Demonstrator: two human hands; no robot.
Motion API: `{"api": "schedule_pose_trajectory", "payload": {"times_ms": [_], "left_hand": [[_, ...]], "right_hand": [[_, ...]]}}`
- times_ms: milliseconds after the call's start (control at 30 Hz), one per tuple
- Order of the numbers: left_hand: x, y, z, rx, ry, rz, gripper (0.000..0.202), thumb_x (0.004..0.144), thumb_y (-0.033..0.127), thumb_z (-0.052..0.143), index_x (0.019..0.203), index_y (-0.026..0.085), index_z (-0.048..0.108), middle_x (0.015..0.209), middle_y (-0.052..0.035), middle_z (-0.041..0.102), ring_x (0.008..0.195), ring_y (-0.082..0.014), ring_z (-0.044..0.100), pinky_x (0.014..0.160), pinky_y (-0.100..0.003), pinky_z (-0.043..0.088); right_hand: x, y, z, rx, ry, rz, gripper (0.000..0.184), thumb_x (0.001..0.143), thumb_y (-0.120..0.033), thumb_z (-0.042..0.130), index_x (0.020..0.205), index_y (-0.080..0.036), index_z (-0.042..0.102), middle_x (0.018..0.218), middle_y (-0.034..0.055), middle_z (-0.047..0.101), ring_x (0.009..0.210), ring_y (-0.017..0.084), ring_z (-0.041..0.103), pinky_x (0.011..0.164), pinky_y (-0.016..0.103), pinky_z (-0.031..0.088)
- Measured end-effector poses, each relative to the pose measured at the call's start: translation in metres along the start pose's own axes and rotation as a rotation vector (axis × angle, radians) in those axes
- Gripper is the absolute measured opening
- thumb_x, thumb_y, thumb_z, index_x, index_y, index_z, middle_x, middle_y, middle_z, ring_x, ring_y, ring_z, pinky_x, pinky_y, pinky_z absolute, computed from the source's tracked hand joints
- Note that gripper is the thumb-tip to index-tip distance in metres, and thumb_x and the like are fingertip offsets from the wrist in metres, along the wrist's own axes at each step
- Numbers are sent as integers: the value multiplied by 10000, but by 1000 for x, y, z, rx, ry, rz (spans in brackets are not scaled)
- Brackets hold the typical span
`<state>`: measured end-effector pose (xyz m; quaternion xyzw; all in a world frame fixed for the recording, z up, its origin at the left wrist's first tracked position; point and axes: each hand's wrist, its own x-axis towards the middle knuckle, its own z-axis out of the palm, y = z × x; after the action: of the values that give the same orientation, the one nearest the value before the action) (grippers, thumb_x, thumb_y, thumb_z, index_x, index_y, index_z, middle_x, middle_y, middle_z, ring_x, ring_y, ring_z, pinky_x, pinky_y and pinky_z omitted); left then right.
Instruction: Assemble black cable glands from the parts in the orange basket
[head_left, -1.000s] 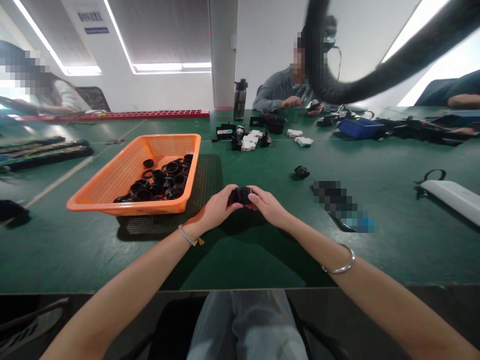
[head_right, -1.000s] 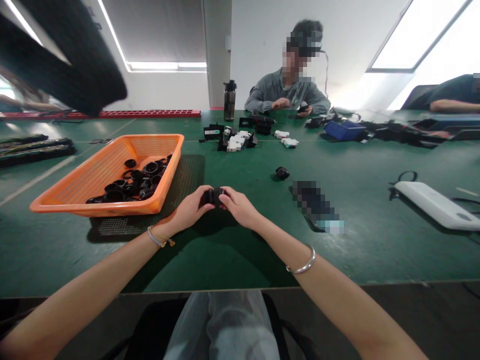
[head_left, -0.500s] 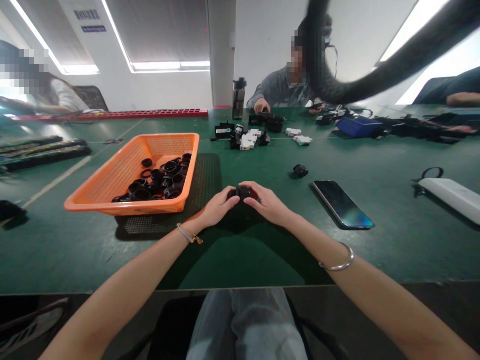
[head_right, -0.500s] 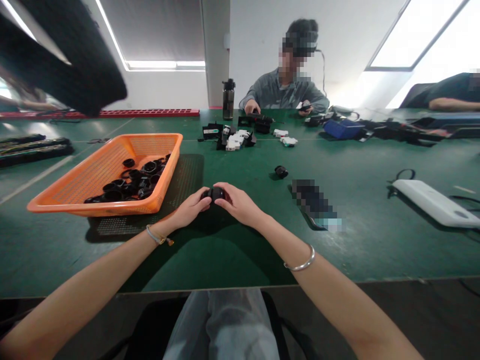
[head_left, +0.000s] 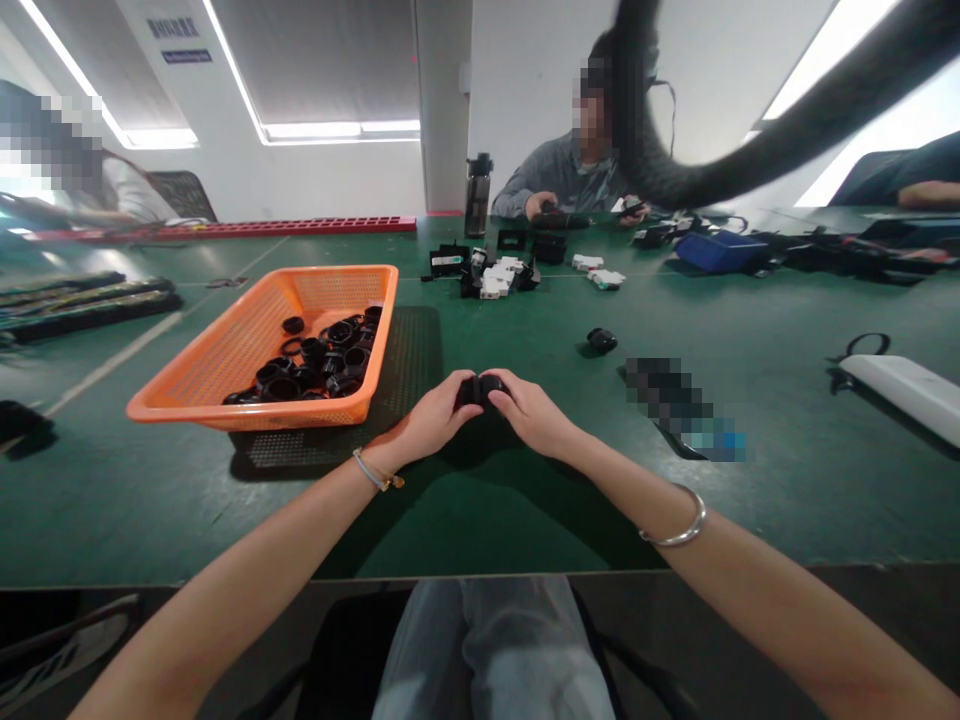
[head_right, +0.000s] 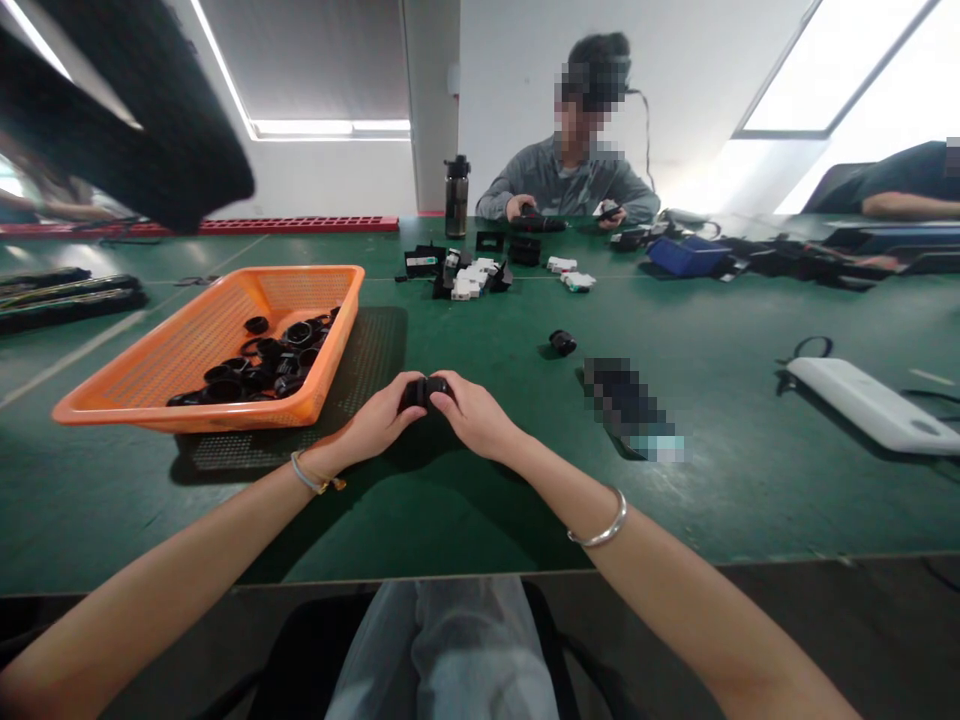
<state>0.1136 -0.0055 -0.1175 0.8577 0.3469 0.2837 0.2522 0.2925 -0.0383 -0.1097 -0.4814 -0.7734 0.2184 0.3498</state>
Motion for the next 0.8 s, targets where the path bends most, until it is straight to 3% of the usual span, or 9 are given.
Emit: {"api": "schedule_pose_trajectory", "payload": {"times_ms": [233, 433, 500, 567, 667, 800], "left_hand": [[2, -3, 0, 194, 30, 119, 319, 833, 232, 556, 1128, 163, 454, 1099, -111, 593, 1013, -230, 599, 872, -385, 495], [3, -2, -2, 265, 34, 150, 325, 819, 260, 584, 1110, 174, 469, 1105, -109, 597, 1082, -246, 573, 927, -412, 467], [3, 0, -3, 194, 23, 95, 327, 825, 270, 569, 1116, 162, 466, 1104, -116, 593, 1054, -247, 581, 904, -405, 471], [4, 2, -2, 83, 2, 5, 304, 848, 291, 525, 1110, 149, 465, 1044, -109, 600, 965, -236, 600, 845, -388, 483], [4, 2, 0, -136, -27, -81, 255, 883, 330, 439, 1058, 150, 481, 932, -68, 586, 843, -191, 584, 769, -339, 479], [4, -2, 4, -420, -62, -122, 284, 889, 390, 398, 1004, 146, 486, 775, -3, 498, 682, -121, 497, 650, -253, 435]], "right_hand": [[1, -1, 6, 337, -4, 169, 468, 865, -622, 313, 772, -197, 485, 580, -12, 500, 500, 122, 465, 505, 265, 388], [5, 2, 10, 531, -78, 302, 561, 772, -750, 319, 673, -206, 414, 490, -46, 409, 415, 91, 380, 419, 239, 318], [5, 1, 8, 489, -65, 288, 567, 802, -724, 293, 740, -188, 470, 519, -31, 443, 439, 104, 417, 442, 247, 348], [4, 1, 4, 359, -12, 214, 539, 834, -661, 336, 930, -167, 530, 621, 1, 525, 520, 132, 494, 518, 273, 410], [3, 0, -4, 126, 30, 29, 506, 843, -531, 470, 1214, -186, 467, 894, 65, 618, 710, 177, 574, 686, 335, 468], [3, 3, -9, -3, -22, -119, 442, 856, -434, 499, 1214, -176, 474, 1092, 119, 616, 852, 216, 597, 777, 362, 476]]}}
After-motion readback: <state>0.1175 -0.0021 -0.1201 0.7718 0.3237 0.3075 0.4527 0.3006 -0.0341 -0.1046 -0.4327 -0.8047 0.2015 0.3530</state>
